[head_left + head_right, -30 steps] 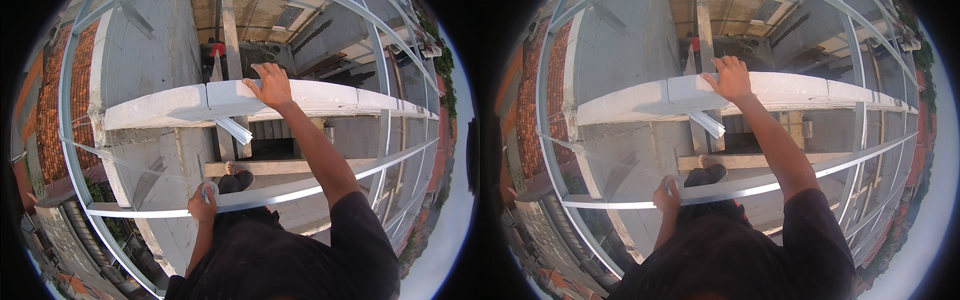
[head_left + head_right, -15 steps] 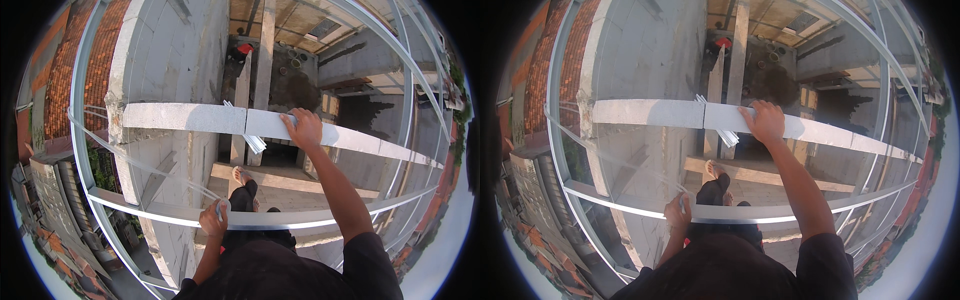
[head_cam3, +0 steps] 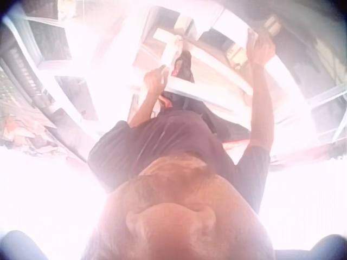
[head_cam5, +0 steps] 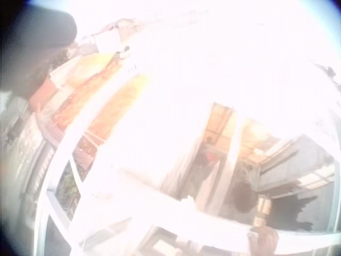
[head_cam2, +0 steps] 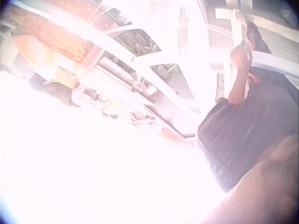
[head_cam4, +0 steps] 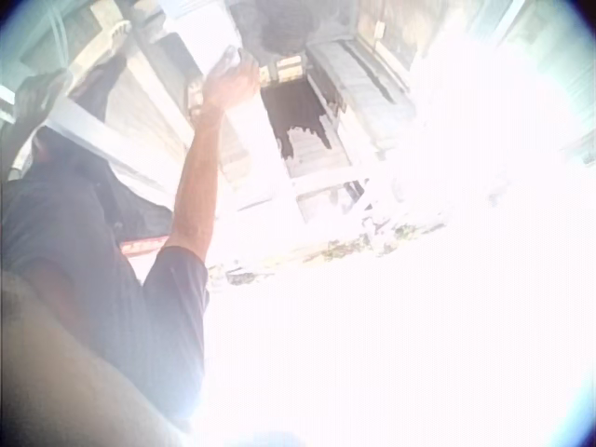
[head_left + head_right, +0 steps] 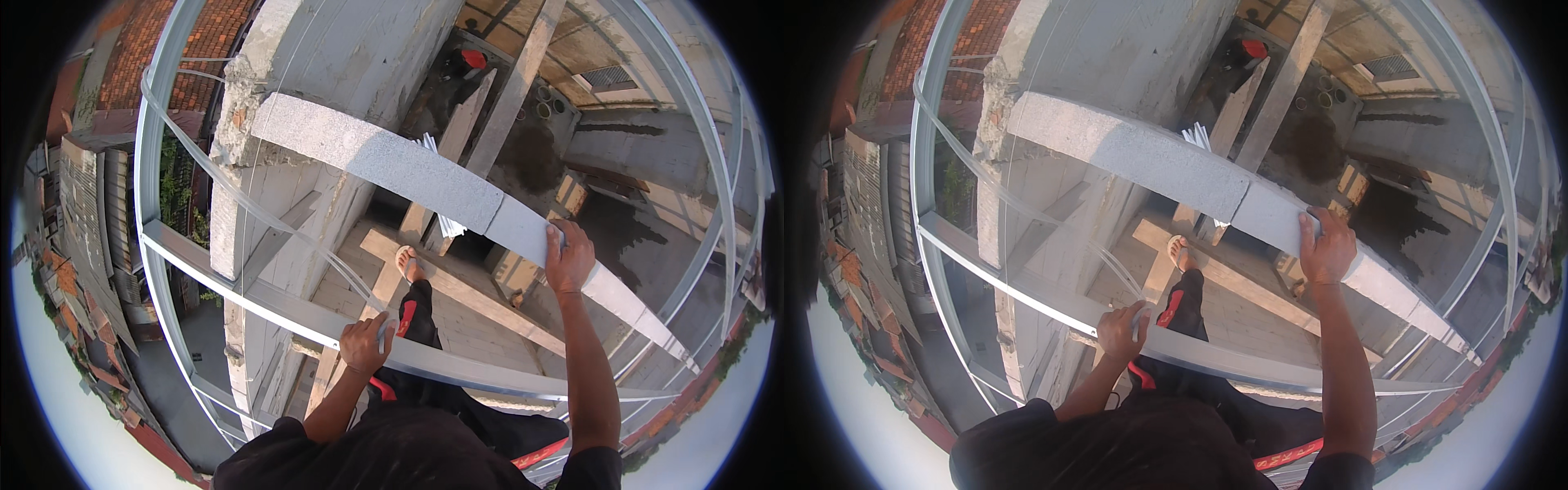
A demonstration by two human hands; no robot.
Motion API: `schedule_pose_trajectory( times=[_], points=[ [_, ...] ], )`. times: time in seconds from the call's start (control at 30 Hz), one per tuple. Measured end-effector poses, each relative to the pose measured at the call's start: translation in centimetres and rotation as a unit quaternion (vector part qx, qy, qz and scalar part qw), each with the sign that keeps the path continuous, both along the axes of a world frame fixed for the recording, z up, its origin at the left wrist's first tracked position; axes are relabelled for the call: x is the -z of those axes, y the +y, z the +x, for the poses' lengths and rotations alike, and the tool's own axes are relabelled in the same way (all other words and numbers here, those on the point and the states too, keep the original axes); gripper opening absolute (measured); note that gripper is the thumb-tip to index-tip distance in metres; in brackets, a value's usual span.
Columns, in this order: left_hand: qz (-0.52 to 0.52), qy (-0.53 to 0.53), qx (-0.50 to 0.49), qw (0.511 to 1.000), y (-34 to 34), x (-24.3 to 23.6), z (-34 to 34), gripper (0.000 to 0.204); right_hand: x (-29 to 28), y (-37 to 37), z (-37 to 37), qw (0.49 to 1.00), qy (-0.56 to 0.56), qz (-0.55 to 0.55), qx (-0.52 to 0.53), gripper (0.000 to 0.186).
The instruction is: The person carries long white metal bars across a rooftop structure and places them onto a partially assembled frame. They walk along wooden planks and beams, positioning the bars to form the roof skeleton. Another worker is visible in the background assisting with the frame.
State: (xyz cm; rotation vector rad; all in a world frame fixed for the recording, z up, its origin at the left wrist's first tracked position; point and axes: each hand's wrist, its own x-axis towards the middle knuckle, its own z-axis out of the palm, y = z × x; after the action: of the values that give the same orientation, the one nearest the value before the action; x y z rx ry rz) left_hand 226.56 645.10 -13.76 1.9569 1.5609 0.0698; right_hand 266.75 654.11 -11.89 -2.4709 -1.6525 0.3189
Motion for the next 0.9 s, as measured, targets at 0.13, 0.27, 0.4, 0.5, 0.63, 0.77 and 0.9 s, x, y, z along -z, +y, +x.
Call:
schedule_pose_trajectory(
  times=[0.13,0.27,0.4,0.5,0.63,0.77,0.9],
  points=[
    [0.017,-0.018,0.002,1.0,0.4,0.3,-0.4,0.025,1.2,0.0,0.8,1.0,-0.013,0.017,-0.013,0.034],
    [0.013,-0.022,-0.011,1.0,-0.8,0.2,-0.4,0.024,0.4,-0.6,0.3,0.999,-0.011,-0.039,0.011,0.042],
    [0.042,-0.023,-0.013,0.999,-0.8,0.9,-0.1,0.022,0.7,-0.2,0.6,0.999,-0.012,-0.024,0.028,0.047],
    [0.023,-0.007,-0.025,0.999,-1.4,1.2,-0.2,0.027,1.4,-0.5,1.0,0.997,-0.048,-0.038,0.035,0.05],
    [0.048,0.0,-0.035,0.998,-1.6,0.8,-0.6,0.025,1.4,-1.3,1.0,0.996,-0.058,-0.056,0.034,0.059],
    [0.108,-0.027,-0.064,0.992,-1.7,0.9,-0.4,0.021,1.5,-1.2,1.0,0.996,-0.054,-0.061,0.021,0.06],
    [0.117,0.007,-0.075,0.99,-1.7,0.5,-0.4,0.022,1.1,-0.6,0.4,0.997,-0.044,-0.059,0.02,0.061]
  ],
)
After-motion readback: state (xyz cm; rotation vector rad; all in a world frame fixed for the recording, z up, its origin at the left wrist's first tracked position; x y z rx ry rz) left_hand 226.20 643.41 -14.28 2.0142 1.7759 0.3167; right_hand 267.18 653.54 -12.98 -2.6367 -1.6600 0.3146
